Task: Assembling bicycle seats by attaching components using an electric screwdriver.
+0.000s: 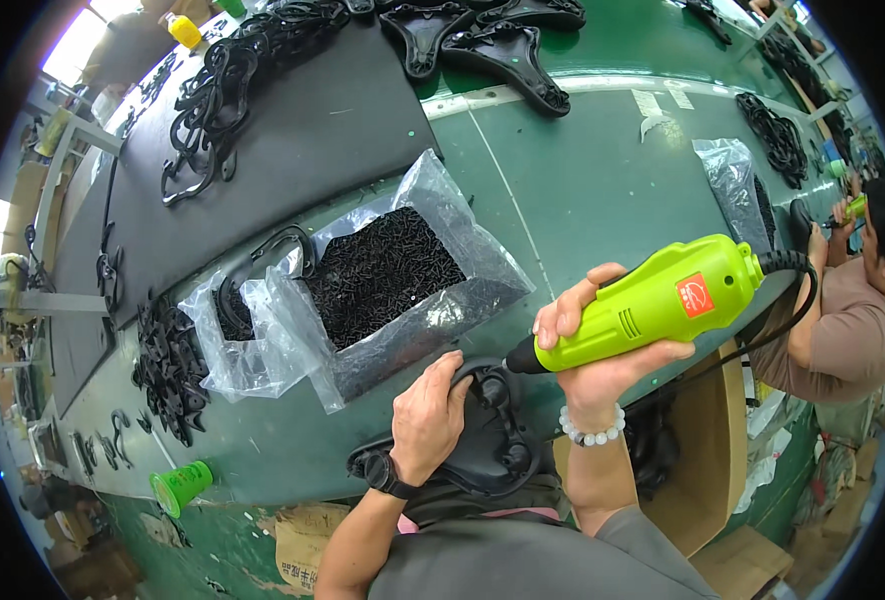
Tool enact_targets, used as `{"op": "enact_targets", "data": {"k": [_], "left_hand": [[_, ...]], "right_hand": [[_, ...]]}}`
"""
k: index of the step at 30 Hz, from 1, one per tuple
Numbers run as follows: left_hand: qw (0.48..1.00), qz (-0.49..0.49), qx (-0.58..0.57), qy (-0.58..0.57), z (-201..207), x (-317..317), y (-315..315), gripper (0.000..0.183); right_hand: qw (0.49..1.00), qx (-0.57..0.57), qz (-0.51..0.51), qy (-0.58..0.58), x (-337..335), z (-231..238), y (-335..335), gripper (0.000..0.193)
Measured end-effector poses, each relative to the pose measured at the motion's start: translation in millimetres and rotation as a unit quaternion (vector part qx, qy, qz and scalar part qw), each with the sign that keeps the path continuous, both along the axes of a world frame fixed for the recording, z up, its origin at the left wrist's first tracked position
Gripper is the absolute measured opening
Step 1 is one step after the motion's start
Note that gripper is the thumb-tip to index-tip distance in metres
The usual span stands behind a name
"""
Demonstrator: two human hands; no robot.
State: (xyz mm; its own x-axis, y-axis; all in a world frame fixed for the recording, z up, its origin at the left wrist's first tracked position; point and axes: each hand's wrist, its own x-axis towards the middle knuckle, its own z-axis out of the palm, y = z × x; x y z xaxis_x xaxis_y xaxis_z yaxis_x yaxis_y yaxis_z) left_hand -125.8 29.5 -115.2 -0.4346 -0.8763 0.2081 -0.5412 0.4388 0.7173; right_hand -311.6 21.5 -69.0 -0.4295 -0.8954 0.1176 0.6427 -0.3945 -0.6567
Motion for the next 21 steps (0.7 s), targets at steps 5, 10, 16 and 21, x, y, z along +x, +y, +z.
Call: {"op": "enact_targets", "data": {"k": [5,10,16,21], "left_hand": [[1.000,0.000,0.005,0.014,-1,-1,-1,0.026],[1.000,0.010,0.015,0.021,-1,-3,-1,0.025],[1.000,0.010,0.003,0.028,-2,-3,-1,0.025],[0.999,0.008,-0.003,0.034,-2,-4,-1,0.025]], "right_hand": [[1.000,0.025,0.006,-0.018,-4,5,-9,0.104],[0.996,0.086,-0.015,-0.016,-6,8,-22,0.098],[0.996,0.086,0.022,0.002,0,2,-20,0.102],[0.997,0.064,0.048,0.014,5,-4,-20,0.107]]}}
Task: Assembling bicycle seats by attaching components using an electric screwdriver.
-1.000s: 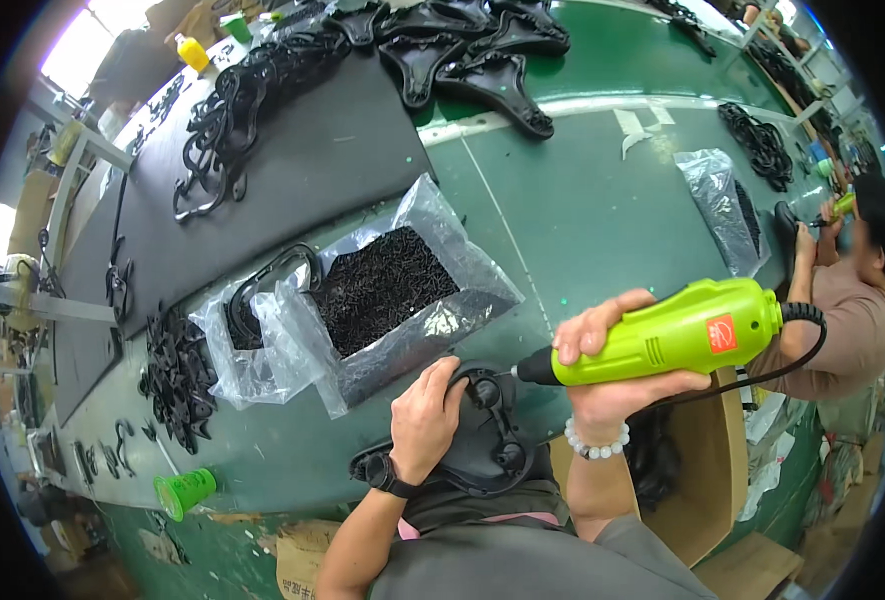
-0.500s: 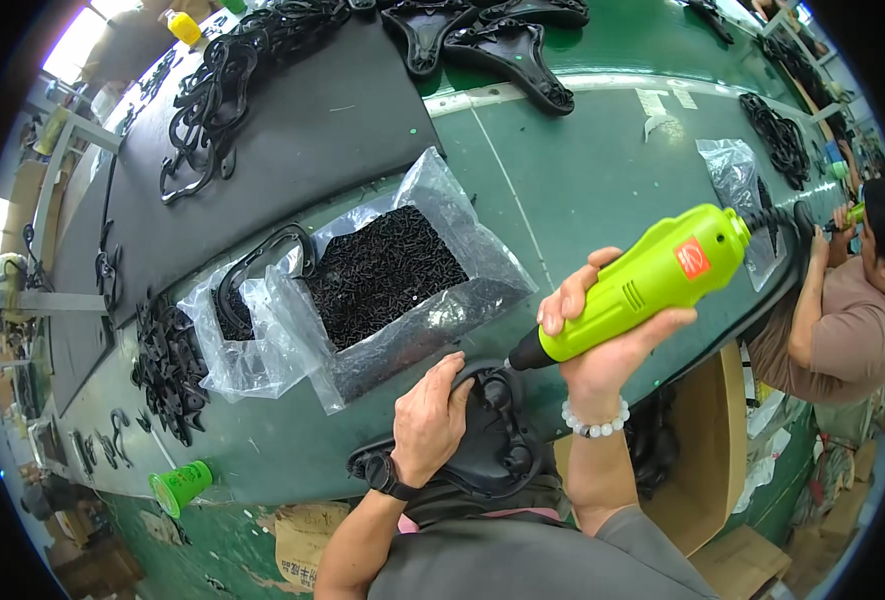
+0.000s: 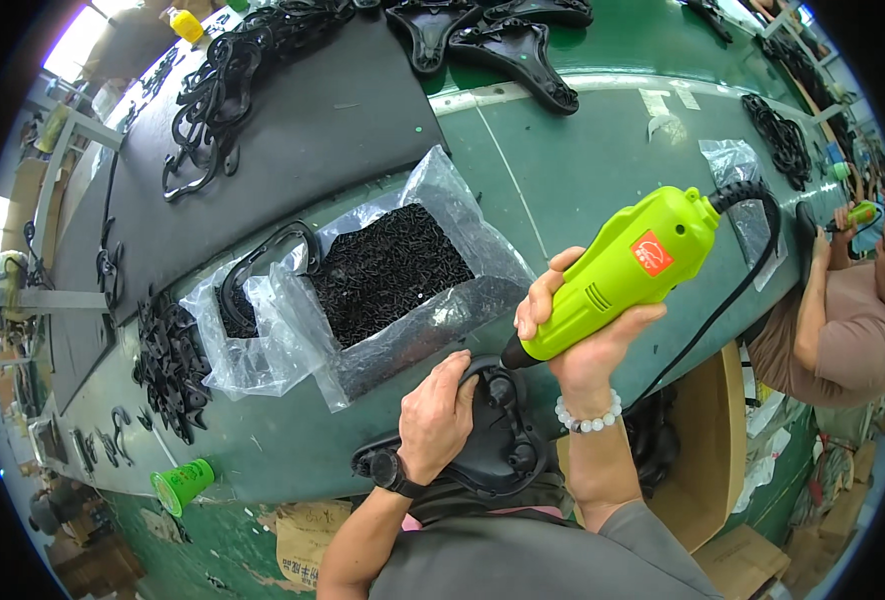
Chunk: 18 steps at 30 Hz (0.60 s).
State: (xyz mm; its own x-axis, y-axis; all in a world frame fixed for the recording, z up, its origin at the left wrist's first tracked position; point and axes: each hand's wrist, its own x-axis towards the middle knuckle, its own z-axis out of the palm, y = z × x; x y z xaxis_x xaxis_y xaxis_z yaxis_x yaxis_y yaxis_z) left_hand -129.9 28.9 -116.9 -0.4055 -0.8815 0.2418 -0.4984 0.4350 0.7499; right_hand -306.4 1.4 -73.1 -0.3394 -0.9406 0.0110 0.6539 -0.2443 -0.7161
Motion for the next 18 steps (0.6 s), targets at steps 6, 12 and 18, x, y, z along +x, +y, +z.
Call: {"op": "enact_targets", "data": {"k": [6,12,18], "left_hand": [[1.000,0.007,-0.005,-0.015,8,1,-1,0.027],[0.993,0.069,-0.085,-0.045,36,29,-35,0.034],[0.956,0.150,-0.179,-0.179,-3,72,-121,0.022]], "right_hand": [[0.983,-0.128,0.125,-0.042,-18,10,-10,0.110],[0.984,-0.136,0.092,-0.062,-17,45,10,0.095],[0.985,-0.082,0.068,-0.134,0,44,39,0.089]]}}
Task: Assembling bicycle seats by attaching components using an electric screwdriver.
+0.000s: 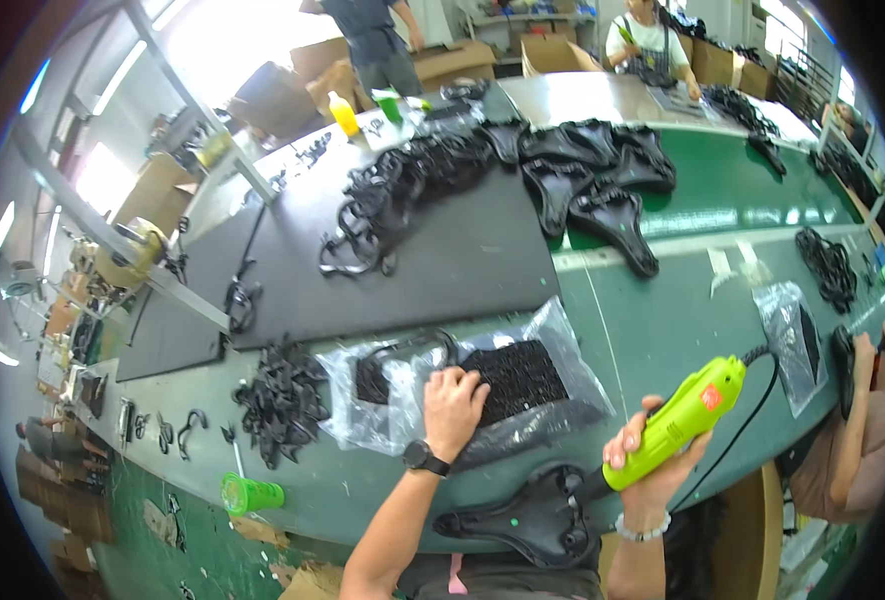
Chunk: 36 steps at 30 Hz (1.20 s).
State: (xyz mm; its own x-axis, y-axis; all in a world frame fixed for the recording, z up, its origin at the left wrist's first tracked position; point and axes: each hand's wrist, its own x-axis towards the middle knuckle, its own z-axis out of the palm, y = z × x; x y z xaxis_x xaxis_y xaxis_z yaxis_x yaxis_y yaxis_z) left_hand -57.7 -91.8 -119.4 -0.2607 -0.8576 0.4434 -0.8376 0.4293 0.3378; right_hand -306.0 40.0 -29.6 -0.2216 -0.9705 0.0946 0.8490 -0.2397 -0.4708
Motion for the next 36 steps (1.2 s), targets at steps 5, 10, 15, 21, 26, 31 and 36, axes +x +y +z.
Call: {"op": "enact_targets", "data": {"k": [5,10,15,21,26,31,36], "left_hand": [[0.998,-0.023,-0.054,0.036,3,-6,0,0.012],[0.998,-0.027,-0.050,0.014,5,5,2,0.018],[0.972,-0.225,-0.066,-0.003,40,-16,58,0.010],[0.940,-0.333,-0.047,0.050,55,-56,113,0.018],[0.939,-0.342,-0.043,0.011,53,-57,117,0.020],[0.942,-0.334,-0.033,-0.002,54,-55,122,0.020],[0.943,-0.332,-0.030,0.003,51,-57,126,0.019]], "right_hand": [[1.000,0.002,-0.006,0.008,0,-2,9,0.088],[1.000,0.005,-0.022,0.016,4,3,13,0.087],[0.979,-0.079,-0.120,0.144,15,-2,22,0.093],[0.957,-0.122,-0.129,0.231,32,13,32,0.099],[0.954,-0.152,-0.099,0.238,30,14,34,0.097],[0.949,-0.202,-0.105,0.218,34,16,39,0.094],[0.955,-0.182,-0.108,0.208,34,9,40,0.094]]}}
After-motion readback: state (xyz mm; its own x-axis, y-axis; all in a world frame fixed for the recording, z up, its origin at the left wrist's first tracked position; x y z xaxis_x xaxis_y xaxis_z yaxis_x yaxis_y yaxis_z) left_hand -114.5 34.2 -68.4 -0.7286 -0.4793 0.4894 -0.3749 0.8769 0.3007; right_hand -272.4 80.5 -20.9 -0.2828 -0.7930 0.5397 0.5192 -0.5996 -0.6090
